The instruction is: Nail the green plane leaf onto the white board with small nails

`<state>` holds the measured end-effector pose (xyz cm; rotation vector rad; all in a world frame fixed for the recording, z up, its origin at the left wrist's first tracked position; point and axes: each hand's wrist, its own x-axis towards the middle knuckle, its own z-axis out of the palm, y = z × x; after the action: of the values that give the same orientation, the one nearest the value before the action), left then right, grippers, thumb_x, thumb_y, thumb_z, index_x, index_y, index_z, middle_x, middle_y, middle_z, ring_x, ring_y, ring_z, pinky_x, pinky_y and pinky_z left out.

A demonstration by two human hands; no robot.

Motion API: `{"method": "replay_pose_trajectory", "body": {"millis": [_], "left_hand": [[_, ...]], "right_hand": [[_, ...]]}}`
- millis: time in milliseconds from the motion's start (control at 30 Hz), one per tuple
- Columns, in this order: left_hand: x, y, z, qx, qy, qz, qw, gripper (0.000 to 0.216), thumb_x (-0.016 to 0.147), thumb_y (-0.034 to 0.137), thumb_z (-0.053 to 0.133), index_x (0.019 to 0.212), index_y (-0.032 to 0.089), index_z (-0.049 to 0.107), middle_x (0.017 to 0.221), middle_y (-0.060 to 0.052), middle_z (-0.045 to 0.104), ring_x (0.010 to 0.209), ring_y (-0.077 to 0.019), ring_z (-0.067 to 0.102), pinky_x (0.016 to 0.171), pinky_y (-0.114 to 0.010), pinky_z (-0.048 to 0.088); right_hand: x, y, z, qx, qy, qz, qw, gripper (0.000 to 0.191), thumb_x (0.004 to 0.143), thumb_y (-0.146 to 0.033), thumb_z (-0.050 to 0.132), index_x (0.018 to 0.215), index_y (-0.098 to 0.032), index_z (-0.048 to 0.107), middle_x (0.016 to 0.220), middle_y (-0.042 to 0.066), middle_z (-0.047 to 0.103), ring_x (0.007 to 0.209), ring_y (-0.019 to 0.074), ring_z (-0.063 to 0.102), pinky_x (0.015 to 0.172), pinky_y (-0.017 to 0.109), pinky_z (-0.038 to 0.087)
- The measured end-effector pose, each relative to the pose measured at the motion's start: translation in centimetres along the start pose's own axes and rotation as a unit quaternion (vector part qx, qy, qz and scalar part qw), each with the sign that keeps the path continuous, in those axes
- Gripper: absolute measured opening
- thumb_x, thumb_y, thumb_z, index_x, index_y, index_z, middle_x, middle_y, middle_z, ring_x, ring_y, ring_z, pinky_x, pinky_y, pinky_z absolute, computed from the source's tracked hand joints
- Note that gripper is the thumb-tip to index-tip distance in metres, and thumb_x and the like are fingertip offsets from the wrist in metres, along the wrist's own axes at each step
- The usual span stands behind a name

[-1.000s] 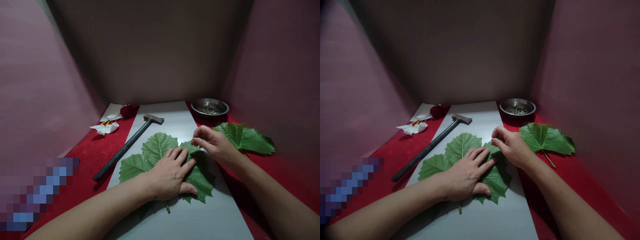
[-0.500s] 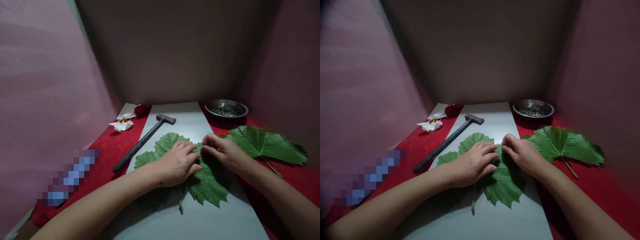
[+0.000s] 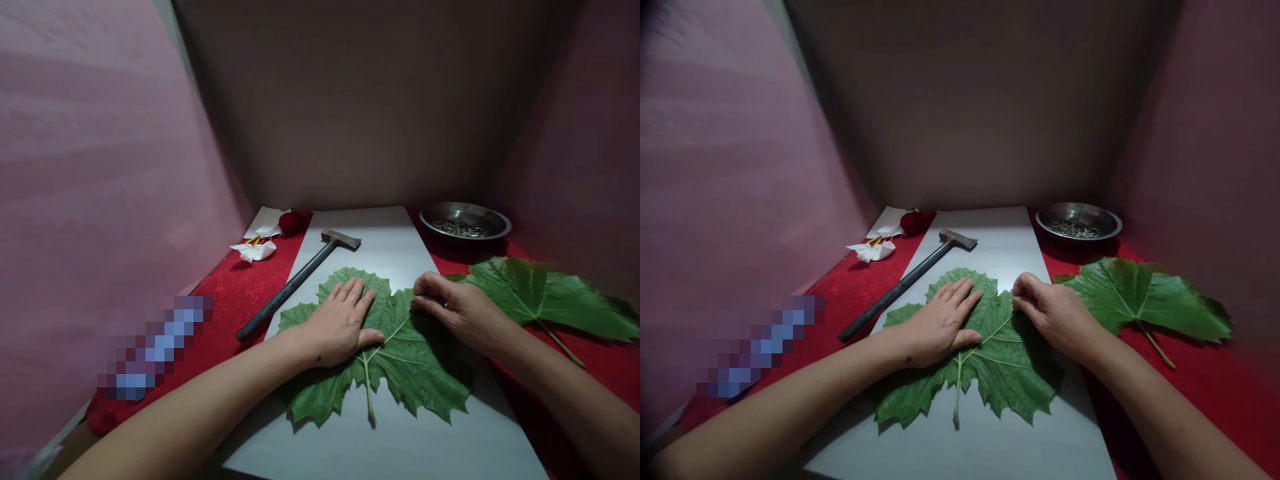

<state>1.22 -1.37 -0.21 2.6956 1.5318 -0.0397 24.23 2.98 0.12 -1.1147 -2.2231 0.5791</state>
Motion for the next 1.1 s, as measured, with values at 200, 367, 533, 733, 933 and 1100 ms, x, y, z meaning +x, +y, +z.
{"method": "replay_pose_trajectory", "body": {"millis": [200, 367, 533, 733, 933, 1100], "left_hand": [[0.0, -0.1, 0.2, -0.006, 0.005, -0.004, 1.000, 0.079, 0.088, 0.065, 0.025, 0.142, 0.008, 0.024, 0.149, -0.021, 0.016, 0.139, -0.0319, 0.008, 0.110, -0.045, 0.015], [0.1, -0.2, 0.8, -0.006, 0.023, -0.003, 1.000, 0.078, 0.088, 0.066, 0.023, 0.142, 0.010, 0.024, 0.150, -0.020, 0.017, 0.139, -0.0320, 0.009, 0.110, -0.045, 0.015], [0.1, -0.1, 0.9, -0.009, 0.026, 0.000, 1.000, 0.077, 0.088, 0.064, 0.025, 0.141, 0.009, 0.025, 0.149, -0.021, 0.019, 0.138, -0.0328, 0.011, 0.109, -0.045, 0.014], [0.2, 0.1, 0.6, -0.021, 0.012, 0.000, 1.000, 0.072, 0.091, 0.059, 0.029, 0.142, 0.008, 0.024, 0.149, -0.022, 0.016, 0.138, -0.0333, 0.009, 0.109, -0.046, 0.013], [0.0, 0.1, -0.3, -0.074, 0.000, -0.003, 0.997, 0.061, 0.094, 0.049, 0.031, 0.140, 0.009, 0.028, 0.149, -0.021, 0.019, 0.138, -0.0327, 0.012, 0.108, -0.047, 0.015], [0.3, -2.2, -3.0, -0.238, -0.021, 0.013, 0.971, 0.047, 0.095, 0.031, 0.040, 0.136, 0.008, 0.037, 0.143, -0.016, 0.036, 0.133, -0.0204, 0.030, 0.108, -0.033, 0.024]], "right_hand": [[-0.4, -0.4, 0.4, 0.008, 0.037, -0.038, 0.999, 0.008, 0.086, -0.028, 0.049, 0.080, -0.023, 0.051, 0.066, 0.000, 0.059, 0.058, 0.0146, 0.054, 0.055, 0.026, 0.041], [-1.1, -1.7, 0.7, 0.026, 0.092, -0.131, 0.987, 0.005, 0.088, -0.023, 0.048, 0.088, -0.020, 0.052, 0.078, 0.002, 0.060, 0.068, 0.0141, 0.057, 0.063, 0.025, 0.046], [-1.5, -2.8, 0.6, 0.067, 0.010, -0.136, 0.988, 0.007, 0.089, -0.021, 0.047, 0.089, -0.021, 0.054, 0.079, 0.002, 0.060, 0.071, 0.0135, 0.058, 0.063, 0.025, 0.046], [-2.1, -4.0, 0.9, 0.162, -0.160, -0.146, 0.963, 0.011, 0.091, -0.022, 0.045, 0.091, -0.020, 0.056, 0.090, 0.006, 0.062, 0.083, 0.0160, 0.059, 0.071, 0.027, 0.049], [-2.7, -4.6, 2.1, 0.134, -0.202, -0.187, 0.952, 0.010, 0.091, -0.019, 0.043, 0.089, -0.021, 0.053, 0.095, 0.009, 0.059, 0.091, 0.0187, 0.057, 0.075, 0.030, 0.049], [-2.9, -4.2, 3.0, 0.115, -0.228, -0.192, 0.948, 0.011, 0.091, -0.019, 0.041, 0.084, -0.021, 0.049, 0.093, 0.008, 0.056, 0.090, 0.0189, 0.057, 0.075, 0.031, 0.050]]}}
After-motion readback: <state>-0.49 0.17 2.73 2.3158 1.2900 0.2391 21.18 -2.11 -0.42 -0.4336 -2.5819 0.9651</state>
